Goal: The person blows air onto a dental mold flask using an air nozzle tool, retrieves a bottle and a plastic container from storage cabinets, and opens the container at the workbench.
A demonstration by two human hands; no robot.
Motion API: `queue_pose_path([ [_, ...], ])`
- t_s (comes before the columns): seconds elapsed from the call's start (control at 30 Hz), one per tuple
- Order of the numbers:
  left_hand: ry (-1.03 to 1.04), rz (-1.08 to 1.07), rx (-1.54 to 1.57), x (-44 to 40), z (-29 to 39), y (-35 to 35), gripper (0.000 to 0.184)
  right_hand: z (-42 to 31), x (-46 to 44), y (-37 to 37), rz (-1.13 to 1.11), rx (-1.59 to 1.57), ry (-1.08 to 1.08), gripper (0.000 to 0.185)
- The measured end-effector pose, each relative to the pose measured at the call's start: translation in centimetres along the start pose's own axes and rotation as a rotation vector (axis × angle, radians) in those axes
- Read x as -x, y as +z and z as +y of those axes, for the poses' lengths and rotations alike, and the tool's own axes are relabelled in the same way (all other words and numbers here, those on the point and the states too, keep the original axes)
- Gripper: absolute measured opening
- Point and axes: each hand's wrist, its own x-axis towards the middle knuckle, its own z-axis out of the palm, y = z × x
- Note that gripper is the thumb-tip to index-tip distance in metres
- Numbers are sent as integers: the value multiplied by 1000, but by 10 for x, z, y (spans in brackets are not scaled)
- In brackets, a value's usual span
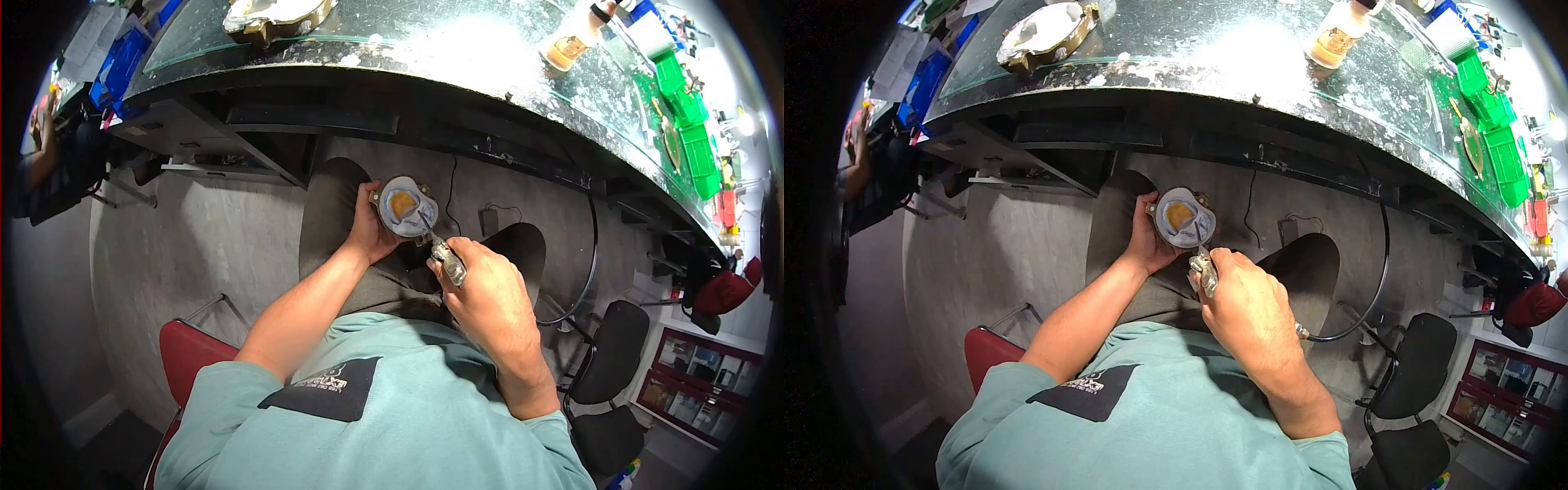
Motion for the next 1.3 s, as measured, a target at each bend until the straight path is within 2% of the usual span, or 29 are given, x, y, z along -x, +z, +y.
queue_pose_path([
  [0.37,-40,-96,-36,6,4,8,80,0,-3,0,27,-1,16,22],
  [0.67,-72,-46,18,2,1,7,79,-2,-5,-1,43,-50,9,22],
  [1.3,-62,-105,-53,3,0,11,79,-10,-7,-3,14,-59,-18,24],
])
